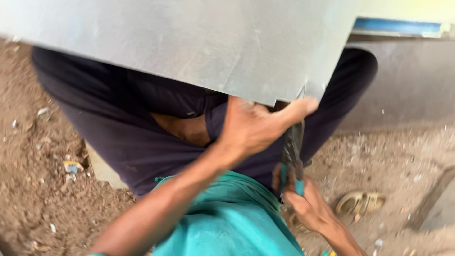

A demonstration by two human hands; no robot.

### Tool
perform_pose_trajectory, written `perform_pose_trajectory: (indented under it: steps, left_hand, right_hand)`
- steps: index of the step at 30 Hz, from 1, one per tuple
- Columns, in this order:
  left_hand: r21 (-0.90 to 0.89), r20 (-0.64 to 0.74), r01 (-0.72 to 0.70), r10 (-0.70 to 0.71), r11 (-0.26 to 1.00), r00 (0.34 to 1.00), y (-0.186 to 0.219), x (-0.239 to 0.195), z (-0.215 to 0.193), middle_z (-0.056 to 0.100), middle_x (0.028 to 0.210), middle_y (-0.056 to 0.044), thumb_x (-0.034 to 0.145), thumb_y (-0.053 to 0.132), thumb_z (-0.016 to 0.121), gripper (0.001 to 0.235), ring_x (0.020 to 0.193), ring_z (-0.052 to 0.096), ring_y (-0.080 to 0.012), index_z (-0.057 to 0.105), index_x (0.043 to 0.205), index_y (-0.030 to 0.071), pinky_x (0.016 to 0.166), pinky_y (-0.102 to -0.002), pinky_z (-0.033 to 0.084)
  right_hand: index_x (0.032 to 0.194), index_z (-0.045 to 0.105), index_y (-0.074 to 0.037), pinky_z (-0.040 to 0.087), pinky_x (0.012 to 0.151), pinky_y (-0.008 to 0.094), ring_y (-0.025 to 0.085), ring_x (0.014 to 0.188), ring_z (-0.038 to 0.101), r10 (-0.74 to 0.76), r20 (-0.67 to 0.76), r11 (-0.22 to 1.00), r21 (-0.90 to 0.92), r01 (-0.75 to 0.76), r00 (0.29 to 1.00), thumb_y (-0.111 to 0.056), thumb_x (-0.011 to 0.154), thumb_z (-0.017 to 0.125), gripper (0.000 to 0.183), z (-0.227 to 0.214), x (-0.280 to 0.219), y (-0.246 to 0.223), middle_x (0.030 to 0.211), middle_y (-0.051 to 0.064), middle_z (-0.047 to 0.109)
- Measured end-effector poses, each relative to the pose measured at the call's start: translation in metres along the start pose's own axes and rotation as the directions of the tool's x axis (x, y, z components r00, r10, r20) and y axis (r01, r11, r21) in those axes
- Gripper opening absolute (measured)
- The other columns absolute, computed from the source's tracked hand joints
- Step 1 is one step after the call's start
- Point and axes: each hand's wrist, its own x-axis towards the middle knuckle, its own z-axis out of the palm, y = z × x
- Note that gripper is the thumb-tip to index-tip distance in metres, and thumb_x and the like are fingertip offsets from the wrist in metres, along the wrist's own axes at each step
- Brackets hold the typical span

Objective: The person sits on the ground and uses tin snips to cut a large metal sheet, repeatedly snipping along the edge to create a stepped pattern. The person holds the sheet with one hand and operates the snips with the other, removing small metal pieces as they cut.

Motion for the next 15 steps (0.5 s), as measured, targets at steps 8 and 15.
perform_pose_trajectory:
  steps: [8, 15]
  left_hand:
    - [0.523, 0.088, -0.484, 0.521, 0.701, 0.849, -0.072, -0.01, -0.121, 0.075, 0.097, -0.009, 0.079, 0.003, 0.082, 0.027, 0.092, 0.073, -0.0241, 0.072, 0.104, 0.004, 0.081, -0.038, 0.058]
    - [-0.054, -0.053, -0.14, 0.137, 0.989, 0.989, -0.083, -0.037, -0.083, 0.071, 0.094, -0.009, 0.087, 0.006, 0.081, 0.022, 0.091, 0.065, -0.0231, 0.068, 0.104, 0.001, 0.085, -0.035, 0.055]
  right_hand:
    - [0.118, 0.059, -0.007, 0.051, 0.085, 0.039, 0.02, 0.09, 0.064, 0.024, 0.068, 0.993, -0.116, -0.016, 0.997, -0.021, 0.07, 0.052, 0.051, -0.028, -0.007, 0.041, 0.101, 0.007, 0.067]
    - [0.129, 0.061, -0.013, 0.053, 0.072, 0.039, 0.02, 0.072, 0.055, 0.139, 0.102, 0.902, -0.425, -0.083, 0.985, -0.019, 0.074, 0.055, 0.056, -0.067, 0.0, -0.004, 0.103, 0.008, 0.067]
